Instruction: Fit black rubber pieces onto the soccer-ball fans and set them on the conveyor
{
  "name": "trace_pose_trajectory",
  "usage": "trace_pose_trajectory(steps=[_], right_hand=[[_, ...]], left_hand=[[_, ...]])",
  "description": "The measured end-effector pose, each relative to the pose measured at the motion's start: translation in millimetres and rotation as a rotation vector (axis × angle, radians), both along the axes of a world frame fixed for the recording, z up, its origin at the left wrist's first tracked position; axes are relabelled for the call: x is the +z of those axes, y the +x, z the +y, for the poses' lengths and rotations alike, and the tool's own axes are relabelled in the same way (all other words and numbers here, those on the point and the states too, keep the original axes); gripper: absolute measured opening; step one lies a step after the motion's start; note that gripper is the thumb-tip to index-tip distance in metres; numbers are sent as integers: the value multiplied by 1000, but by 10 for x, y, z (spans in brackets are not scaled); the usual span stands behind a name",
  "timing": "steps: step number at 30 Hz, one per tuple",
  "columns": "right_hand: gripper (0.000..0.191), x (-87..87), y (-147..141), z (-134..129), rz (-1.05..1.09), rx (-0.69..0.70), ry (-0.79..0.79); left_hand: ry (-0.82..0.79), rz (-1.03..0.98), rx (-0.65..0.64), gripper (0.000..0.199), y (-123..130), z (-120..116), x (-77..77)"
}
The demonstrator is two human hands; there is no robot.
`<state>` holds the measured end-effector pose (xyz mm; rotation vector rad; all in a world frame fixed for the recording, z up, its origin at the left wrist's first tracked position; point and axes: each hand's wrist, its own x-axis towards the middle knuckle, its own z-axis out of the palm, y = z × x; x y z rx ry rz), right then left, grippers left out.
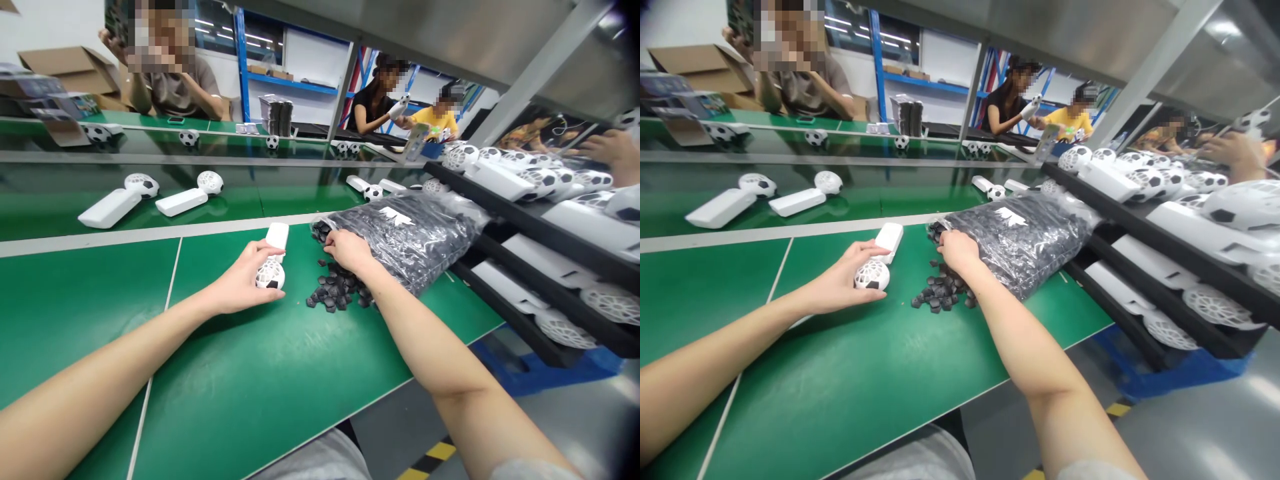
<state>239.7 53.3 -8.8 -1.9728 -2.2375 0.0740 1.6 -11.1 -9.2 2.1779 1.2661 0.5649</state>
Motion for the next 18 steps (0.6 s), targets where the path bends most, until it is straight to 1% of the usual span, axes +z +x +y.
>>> trace_pose_trajectory(steps=[2, 4, 5, 7, 9, 11, 12, 14, 18], right_hand=[[9, 21, -3, -32, 16, 30, -10], [6, 44, -26, -69, 46, 75, -17], [5, 57, -47, -90, 61, 103, -22], [6, 84, -104, -142, 138, 211, -24], [7, 109, -171, -207, 293, 398, -8], [7, 129, -234, -278, 470, 602, 14], [8, 134, -261, -312, 533, 686, 22], [9, 132, -306, -367, 582, 801, 26], [12, 76, -383, -418, 586, 931, 57]], left_hand=[[10, -19, 98, 64, 18, -14, -26], [7, -22, 127, 59, 10, -13, -34], [1, -19, 105, 56, -7, -5, -27], [-27, -12, 2, 53, -60, 22, 8], [-70, 2, -120, 52, -123, 55, 58], [-105, 17, -192, 54, -174, 81, 107], [-115, 24, -200, 56, -191, 89, 127], [-119, 36, -184, 58, -206, 92, 155], [-92, 59, -156, 57, -175, 68, 165]])
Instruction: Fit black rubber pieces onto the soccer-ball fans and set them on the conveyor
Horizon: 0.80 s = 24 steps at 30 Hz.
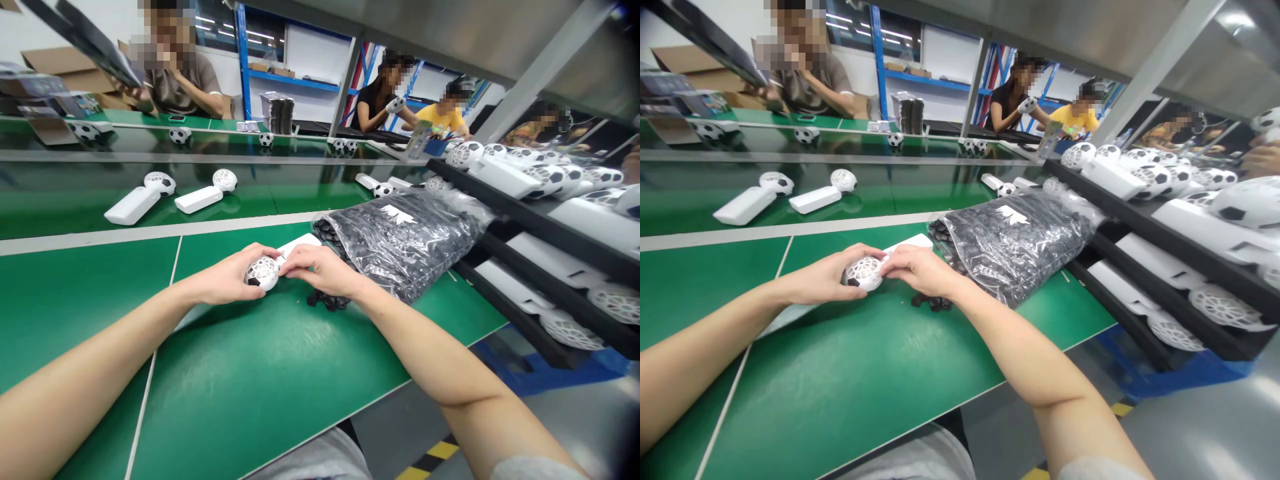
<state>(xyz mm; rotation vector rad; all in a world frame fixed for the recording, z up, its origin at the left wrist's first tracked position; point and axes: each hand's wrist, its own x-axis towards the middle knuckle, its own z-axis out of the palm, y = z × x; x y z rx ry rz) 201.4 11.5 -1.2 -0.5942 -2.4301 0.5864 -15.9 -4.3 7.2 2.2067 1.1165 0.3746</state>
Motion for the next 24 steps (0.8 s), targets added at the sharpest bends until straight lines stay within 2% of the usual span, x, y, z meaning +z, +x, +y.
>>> trace_pose_trajectory(steps=[3, 8, 14, 18, 21, 24], right_hand=[[11, -56, -64, -6, 25, 39, 46], [5, -127, -133, 28, 84, -26, 70], [21, -166, -128, 155, 116, -81, 28], [25, -196, -127, 213, 88, -93, -10], [24, -180, -161, 187, 66, -117, -42], [23, -65, -169, 96, 13, -171, -52]], left_hand=[[45, -15, 21, 55, 57, -26, -37], [172, -83, 152, 41, 168, -65, -133], [218, -104, 203, 35, 232, -100, -147], [260, -90, 195, 35, 251, -85, -167], [247, -125, 202, 37, 255, -81, -184], [157, -210, 196, 40, 190, -112, -142]])
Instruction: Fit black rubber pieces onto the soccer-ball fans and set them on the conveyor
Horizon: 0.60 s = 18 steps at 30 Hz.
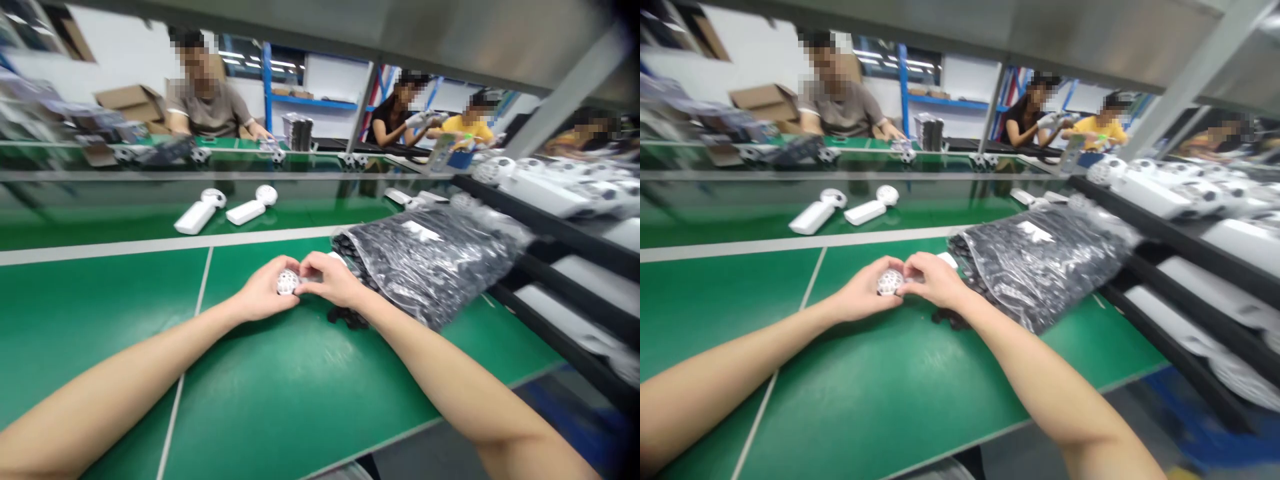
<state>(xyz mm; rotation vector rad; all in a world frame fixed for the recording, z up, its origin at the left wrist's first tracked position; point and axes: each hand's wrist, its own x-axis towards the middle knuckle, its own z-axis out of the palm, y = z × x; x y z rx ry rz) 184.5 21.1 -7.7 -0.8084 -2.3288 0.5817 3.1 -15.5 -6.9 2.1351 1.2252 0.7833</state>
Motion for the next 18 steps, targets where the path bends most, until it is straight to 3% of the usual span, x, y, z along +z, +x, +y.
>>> trace_pose_trajectory(steps=[3, 8, 13, 18], right_hand=[[18, 135, 160, -50, -94, -194, 18], [14, 113, 660, 127, -576, -476, -16], [26, 10, 812, 190, -810, -545, -42], [39, 28, 700, 131, -859, -537, 17]], left_hand=[[-60, -19, 53, 42, -219, 6, 98], [44, 9, 509, 44, -1045, 316, 244], [136, 70, 976, 46, -2142, 804, 244], [151, 140, 1238, 51, -2903, 932, 119]])
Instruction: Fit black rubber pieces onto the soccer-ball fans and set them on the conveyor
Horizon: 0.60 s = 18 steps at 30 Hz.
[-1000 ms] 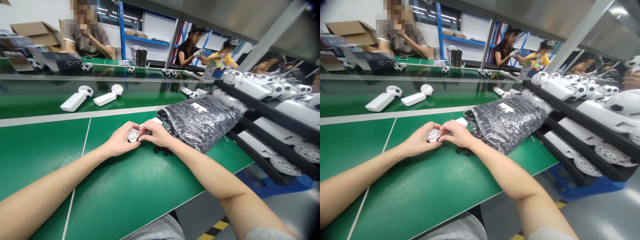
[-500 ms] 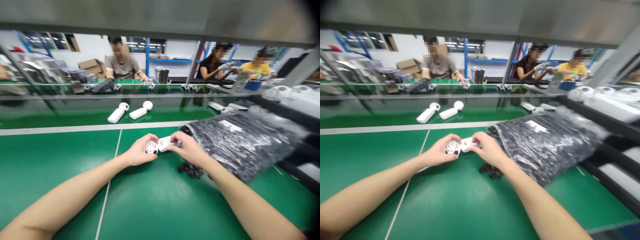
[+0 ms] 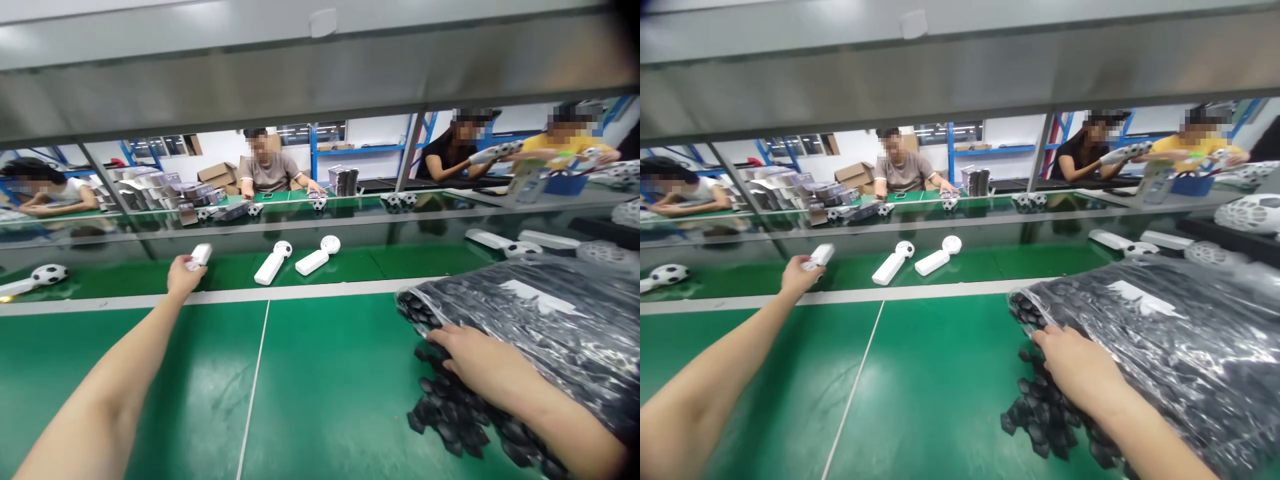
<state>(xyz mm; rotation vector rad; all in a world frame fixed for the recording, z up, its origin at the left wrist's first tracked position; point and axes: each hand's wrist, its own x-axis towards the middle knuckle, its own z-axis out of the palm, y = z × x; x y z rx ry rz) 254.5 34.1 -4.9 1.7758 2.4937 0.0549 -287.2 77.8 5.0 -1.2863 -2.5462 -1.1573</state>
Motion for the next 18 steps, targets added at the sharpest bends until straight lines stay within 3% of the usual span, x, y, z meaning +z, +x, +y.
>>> trace_pose_trajectory(steps=[4, 8, 10, 13, 16, 18], right_hand=[[38, 72, -92, -20, -20, -29, -10], [31, 194, -178, -50, -33, -54, -48], [29, 249, -217, -70, -44, -66, -87], [29, 303, -250, -98, -71, -77, -96], [30, 332, -241, -115, -87, -114, -73], [28, 349, -216, -119, -86, -137, -69]], left_hand=[[-16, 58, 14, 53, -126, -83, -126], [67, 179, -35, 74, 212, -71, -142], [128, 267, -107, 73, 572, 19, -112], [159, 400, -310, 60, 1302, 242, -64], [-34, 510, -657, 60, 2058, 519, -65], [-100, 506, -720, 61, 2442, 708, -112]])
